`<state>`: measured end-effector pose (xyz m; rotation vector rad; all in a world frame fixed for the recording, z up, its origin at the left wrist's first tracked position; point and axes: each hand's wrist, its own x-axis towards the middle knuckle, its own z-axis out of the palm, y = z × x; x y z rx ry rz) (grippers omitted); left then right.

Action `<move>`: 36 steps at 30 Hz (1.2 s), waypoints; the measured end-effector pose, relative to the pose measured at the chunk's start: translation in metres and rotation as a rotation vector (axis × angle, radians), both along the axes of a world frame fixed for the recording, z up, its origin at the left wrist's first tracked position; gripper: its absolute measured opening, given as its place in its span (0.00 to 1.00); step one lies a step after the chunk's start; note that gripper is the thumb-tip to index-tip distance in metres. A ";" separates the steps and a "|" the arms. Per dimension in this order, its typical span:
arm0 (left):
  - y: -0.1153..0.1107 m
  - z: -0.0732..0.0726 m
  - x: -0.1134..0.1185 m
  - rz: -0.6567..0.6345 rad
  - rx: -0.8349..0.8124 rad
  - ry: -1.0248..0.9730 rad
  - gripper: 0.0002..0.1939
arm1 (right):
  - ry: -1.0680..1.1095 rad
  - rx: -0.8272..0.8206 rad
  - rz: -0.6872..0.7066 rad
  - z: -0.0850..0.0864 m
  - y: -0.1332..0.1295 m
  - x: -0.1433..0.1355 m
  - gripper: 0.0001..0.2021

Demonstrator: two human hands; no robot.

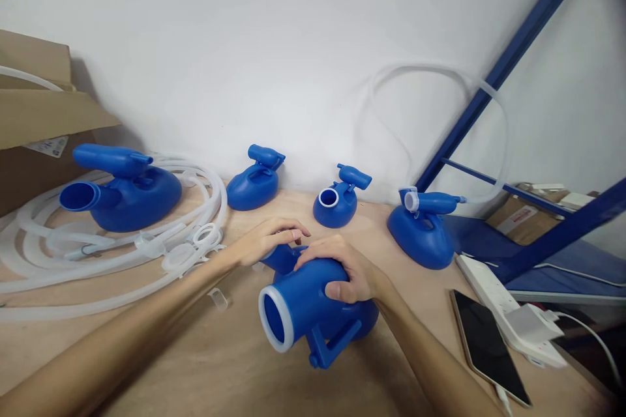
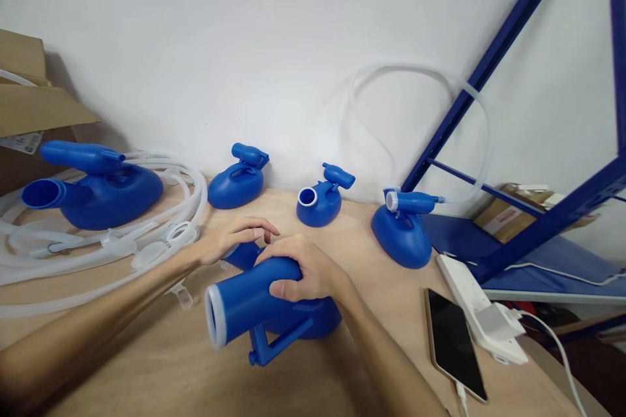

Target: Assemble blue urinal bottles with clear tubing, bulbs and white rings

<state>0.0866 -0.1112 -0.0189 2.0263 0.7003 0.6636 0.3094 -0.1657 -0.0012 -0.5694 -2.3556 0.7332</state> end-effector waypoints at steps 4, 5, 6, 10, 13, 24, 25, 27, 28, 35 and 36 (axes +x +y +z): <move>-0.001 0.001 0.003 -0.002 0.011 0.013 0.23 | -0.021 -0.022 -0.031 -0.001 0.002 0.005 0.34; -0.001 0.001 0.003 0.017 0.021 0.030 0.24 | -0.028 -0.044 -0.036 -0.001 0.003 0.006 0.35; 0.000 0.003 0.003 0.042 0.036 0.058 0.25 | -0.035 -0.065 -0.042 0.000 0.003 0.008 0.36; 0.014 0.009 -0.007 0.166 0.109 0.215 0.33 | -0.035 -0.132 -0.068 0.000 0.011 0.009 0.39; 0.035 0.010 -0.025 0.296 0.089 0.267 0.37 | -0.025 -0.171 -0.078 -0.001 0.021 0.006 0.37; 0.070 0.022 -0.086 0.601 0.299 0.799 0.24 | -0.026 -0.234 -0.189 0.007 0.035 0.006 0.34; 0.068 0.027 -0.095 0.594 0.251 0.872 0.22 | -0.030 -0.242 -0.214 0.008 0.033 0.007 0.32; 0.063 0.035 -0.115 0.567 0.137 0.981 0.18 | -0.037 -0.256 -0.246 0.011 0.029 0.008 0.30; 0.060 0.038 -0.125 0.556 0.084 1.030 0.18 | -0.038 -0.262 -0.251 0.012 0.028 0.009 0.29; 0.055 0.043 -0.170 0.598 -0.096 1.150 0.17 | -0.046 -0.263 -0.255 0.011 0.028 0.010 0.27; 0.055 0.040 -0.173 0.593 -0.096 1.129 0.16 | -0.045 -0.263 -0.255 0.011 0.028 0.010 0.27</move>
